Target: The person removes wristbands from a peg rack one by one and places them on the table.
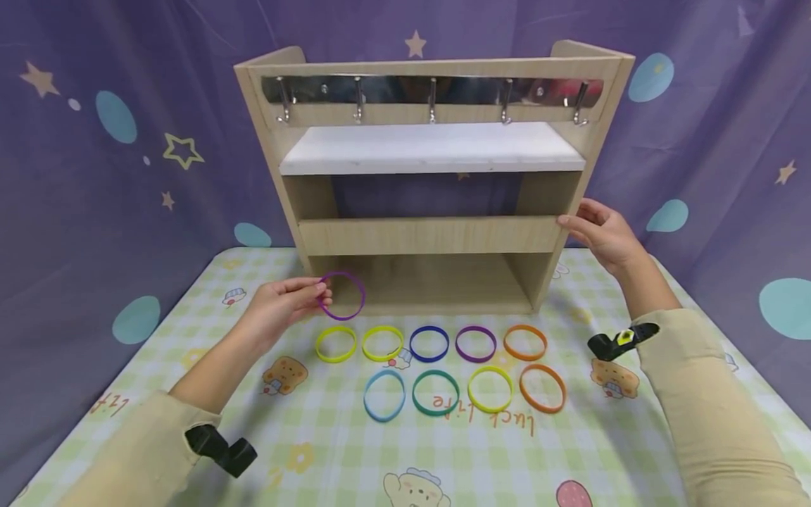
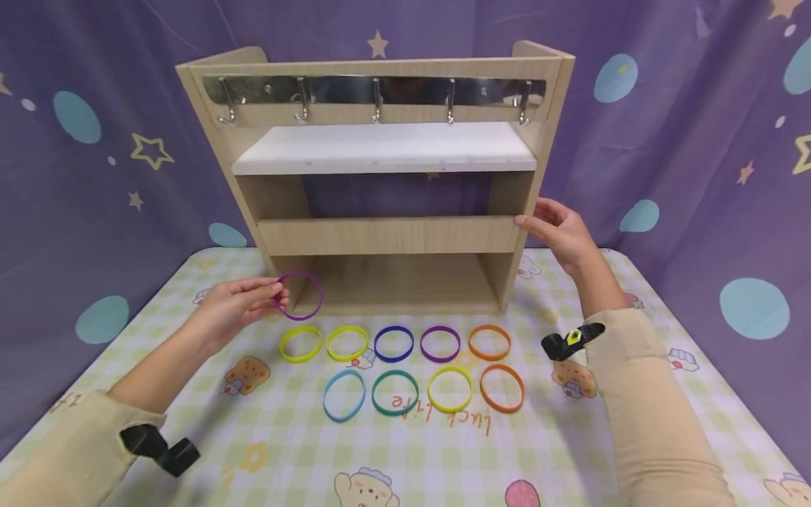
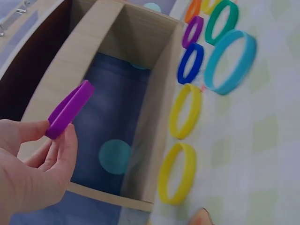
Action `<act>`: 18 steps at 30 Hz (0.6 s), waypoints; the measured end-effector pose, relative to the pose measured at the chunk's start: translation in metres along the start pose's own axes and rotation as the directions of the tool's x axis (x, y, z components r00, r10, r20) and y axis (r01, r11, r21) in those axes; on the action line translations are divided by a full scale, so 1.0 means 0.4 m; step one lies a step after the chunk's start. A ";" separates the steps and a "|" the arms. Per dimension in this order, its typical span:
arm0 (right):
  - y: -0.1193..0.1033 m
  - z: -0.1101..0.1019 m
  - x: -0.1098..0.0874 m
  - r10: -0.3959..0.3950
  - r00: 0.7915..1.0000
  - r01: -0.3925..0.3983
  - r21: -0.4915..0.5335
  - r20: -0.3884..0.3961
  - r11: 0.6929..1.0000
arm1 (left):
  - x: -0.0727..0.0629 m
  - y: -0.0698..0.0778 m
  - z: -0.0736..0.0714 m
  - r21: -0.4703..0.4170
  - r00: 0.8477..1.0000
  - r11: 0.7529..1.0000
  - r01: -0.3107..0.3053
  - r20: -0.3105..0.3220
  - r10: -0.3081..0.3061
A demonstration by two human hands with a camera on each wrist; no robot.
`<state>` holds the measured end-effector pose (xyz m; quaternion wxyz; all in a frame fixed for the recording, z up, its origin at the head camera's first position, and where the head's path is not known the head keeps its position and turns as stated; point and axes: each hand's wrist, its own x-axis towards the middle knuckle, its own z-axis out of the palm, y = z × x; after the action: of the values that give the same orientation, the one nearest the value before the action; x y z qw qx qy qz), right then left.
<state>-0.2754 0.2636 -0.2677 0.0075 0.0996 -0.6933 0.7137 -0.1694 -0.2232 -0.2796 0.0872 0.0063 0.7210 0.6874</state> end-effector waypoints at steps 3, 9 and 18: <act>-0.001 -0.001 0.002 0.015 1.000 -0.015 -0.019 0.000 1.000 | -0.002 -0.022 -0.009 0.026 0.999 0.999 0.032 0.016 -0.033; -0.007 -0.002 0.010 0.042 0.999 -0.042 -0.049 -0.003 0.998 | -0.007 -0.060 -0.028 0.138 0.992 0.984 0.110 0.052 -0.119; 0.002 -0.006 0.006 0.033 0.999 -0.034 -0.032 -0.009 0.999 | -0.019 -0.117 -0.036 0.317 0.955 0.934 0.165 0.184 -0.231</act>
<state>-0.2780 0.2659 -0.2680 0.0002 0.0847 -0.7064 0.7027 -0.1585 -0.2409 -0.3244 0.2332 0.0219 0.7993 0.5535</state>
